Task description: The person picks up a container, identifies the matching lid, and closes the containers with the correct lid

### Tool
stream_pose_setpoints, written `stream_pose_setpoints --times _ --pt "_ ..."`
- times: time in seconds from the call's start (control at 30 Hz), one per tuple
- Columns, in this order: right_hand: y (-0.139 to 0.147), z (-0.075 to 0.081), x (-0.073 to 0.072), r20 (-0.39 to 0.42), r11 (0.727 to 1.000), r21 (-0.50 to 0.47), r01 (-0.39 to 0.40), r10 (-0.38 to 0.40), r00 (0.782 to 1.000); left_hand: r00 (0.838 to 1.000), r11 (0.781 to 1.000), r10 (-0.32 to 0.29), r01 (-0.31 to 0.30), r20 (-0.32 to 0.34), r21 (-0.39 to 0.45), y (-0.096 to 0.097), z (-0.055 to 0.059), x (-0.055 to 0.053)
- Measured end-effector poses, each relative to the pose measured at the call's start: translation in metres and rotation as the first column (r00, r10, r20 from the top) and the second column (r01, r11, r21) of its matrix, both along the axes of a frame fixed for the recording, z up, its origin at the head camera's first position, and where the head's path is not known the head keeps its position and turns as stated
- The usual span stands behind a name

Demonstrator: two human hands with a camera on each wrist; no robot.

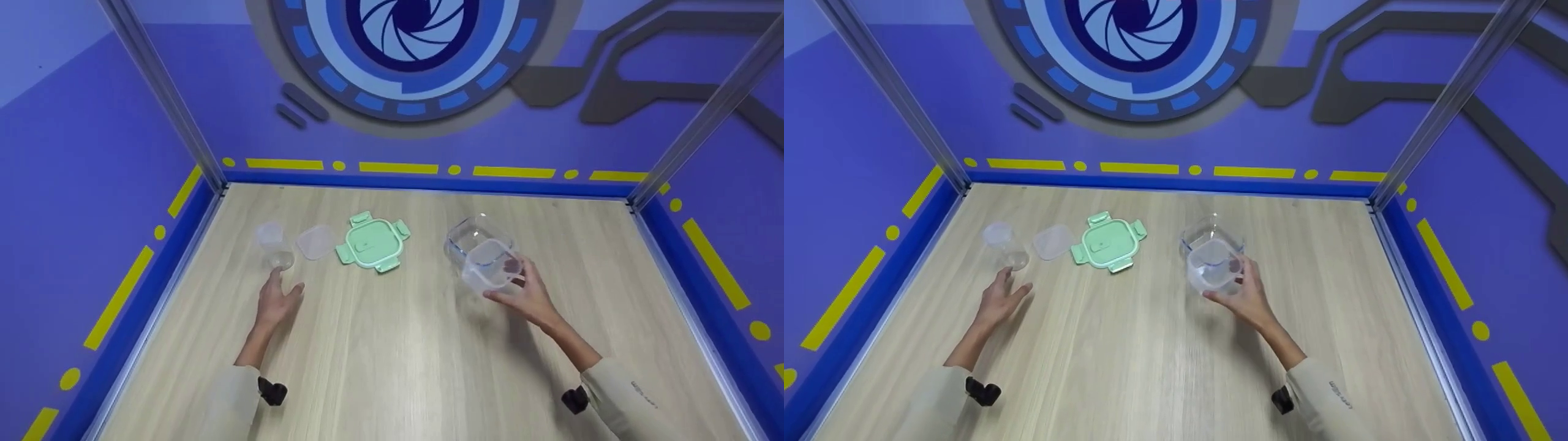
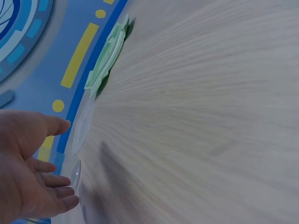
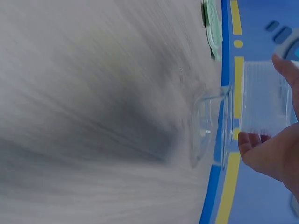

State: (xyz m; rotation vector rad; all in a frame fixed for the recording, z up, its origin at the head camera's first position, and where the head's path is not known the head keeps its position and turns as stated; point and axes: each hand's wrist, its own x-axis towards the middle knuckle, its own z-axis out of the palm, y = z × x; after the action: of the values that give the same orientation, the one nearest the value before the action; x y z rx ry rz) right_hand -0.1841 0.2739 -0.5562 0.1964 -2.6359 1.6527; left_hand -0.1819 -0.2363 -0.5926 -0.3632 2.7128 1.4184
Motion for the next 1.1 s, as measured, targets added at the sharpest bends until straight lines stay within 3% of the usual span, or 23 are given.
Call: stream_pose_setpoints --times 0.17,0.4,0.7,0.87,0.97,1.1 --pt "-0.024 -0.011 -0.005 -0.011 0.995 0.038 -0.088 0.088 0.996 1.000 1.000 -0.004 0.004 0.009 0.005 -0.002 0.001 0.000" --pt "-0.048 -0.030 -0.009 0.034 0.978 0.002 -0.206 0.206 0.978 1.000 1.000 -0.006 0.006 0.025 -0.006 -0.004 0.004 -0.003" --pt "-0.052 -0.048 -0.006 0.041 0.929 -0.030 -0.369 0.370 0.928 1.000 1.000 -0.009 0.009 0.023 0.015 0.002 0.001 -0.003" --pt "-0.048 -0.051 -0.008 0.075 0.913 -0.075 -0.401 0.406 0.911 1.000 1.000 -0.009 0.010 -0.014 0.015 0.008 -0.002 -0.009" --pt "-0.048 -0.052 -0.010 0.085 0.907 -0.091 -0.412 0.419 0.904 0.995 0.999 0.039 -0.039 -0.089 0.002 0.013 -0.005 -0.017" --pt "-0.053 -0.052 -0.013 0.091 0.903 -0.094 -0.420 0.428 0.899 0.975 0.986 0.167 -0.167 -0.146 0.015 0.018 -0.006 -0.031"
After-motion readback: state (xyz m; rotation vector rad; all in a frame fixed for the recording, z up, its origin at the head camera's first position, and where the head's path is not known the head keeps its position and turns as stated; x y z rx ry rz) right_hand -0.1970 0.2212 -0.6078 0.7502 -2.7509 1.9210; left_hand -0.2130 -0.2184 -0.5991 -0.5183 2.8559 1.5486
